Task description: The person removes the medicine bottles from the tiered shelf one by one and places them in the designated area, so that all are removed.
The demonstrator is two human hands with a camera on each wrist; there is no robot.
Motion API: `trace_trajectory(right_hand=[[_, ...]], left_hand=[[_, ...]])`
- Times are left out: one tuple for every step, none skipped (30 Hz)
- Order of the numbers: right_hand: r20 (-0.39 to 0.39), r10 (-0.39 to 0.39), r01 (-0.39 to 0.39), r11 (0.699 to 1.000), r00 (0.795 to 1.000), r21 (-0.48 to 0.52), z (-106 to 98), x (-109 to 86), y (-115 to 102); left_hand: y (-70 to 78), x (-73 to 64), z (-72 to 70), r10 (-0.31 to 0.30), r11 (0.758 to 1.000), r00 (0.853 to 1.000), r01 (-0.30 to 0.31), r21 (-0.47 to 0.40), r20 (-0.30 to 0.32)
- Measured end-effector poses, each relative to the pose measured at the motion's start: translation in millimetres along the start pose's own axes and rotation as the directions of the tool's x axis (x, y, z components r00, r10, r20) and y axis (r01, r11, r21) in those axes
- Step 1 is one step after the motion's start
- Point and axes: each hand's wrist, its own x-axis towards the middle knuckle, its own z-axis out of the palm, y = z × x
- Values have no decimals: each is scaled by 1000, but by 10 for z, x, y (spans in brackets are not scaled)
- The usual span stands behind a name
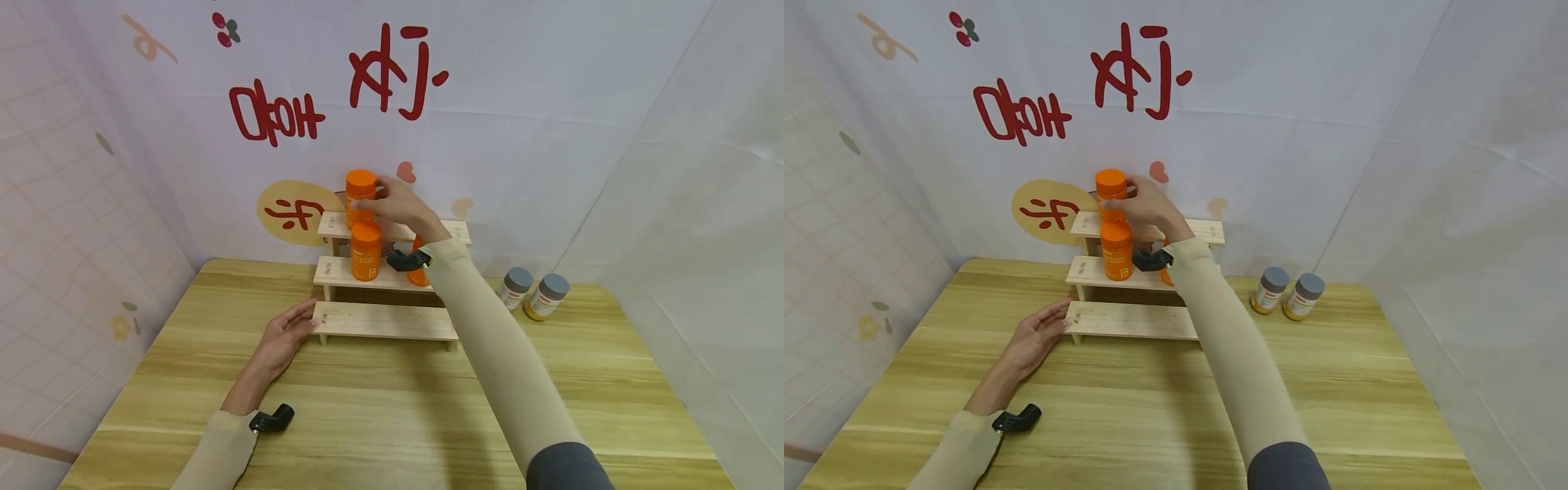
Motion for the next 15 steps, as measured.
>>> trace_trajectory(right_hand=[[-3,0,0,1000,1000,7,9,5,-1],[-5,1,-1,1000,1000,14,15,7,-4],[-7,3,-3,1000,1000,17,20,9,-6],[-5,7,-7,1000,1000,26,25,10,-8],[-3,10,-10,999,1000,36,28,9,-11],[-2,15,-15,999,1000,42,30,6,-14],[1,20,-20,999,1000,49,30,6,-14],[5,22,-22,998,1000,55,29,5,-15],[9,23,-23,998,1000,57,27,7,-14],[12,21,-21,998,1000,64,27,8,-15],[13,18,-18,998,1000,65,24,9,-16],[10,13,-14,998,1000,60,21,13,-14],[7,10,-10,999,1000,53,16,14,-16],[0,5,-5,999,1000,41,10,14,-17],[-7,4,-4,1000,1000,30,2,15,-18]], left_hand=[[-6,3,0,0,1000,1000,0,2,0],[-12,5,0,1,1000,1000,-1,4,0],[-17,8,1,3,1000,1000,-3,6,1],[-21,11,2,4,1000,1000,-4,4,0],[-23,13,3,6,1000,1000,-6,3,0],[-22,14,6,7,1000,1000,-7,0,-2],[-19,16,9,7,1000,1000,-7,-2,-4],[-14,16,11,7,1000,1000,-7,-5,-5],[-9,17,13,7,1000,1000,-7,-6,-6],[-5,18,15,6,1000,1000,-6,-6,-8],[-2,18,17,5,1000,1000,-5,-6,-10],[1,19,20,4,1000,1000,-4,-6,-11],[3,22,22,3,1000,1000,-3,-5,-11],[4,25,26,2,1000,1000,-2,-3,-13],[5,27,30,1,1000,1000,-1,-3,-15]])
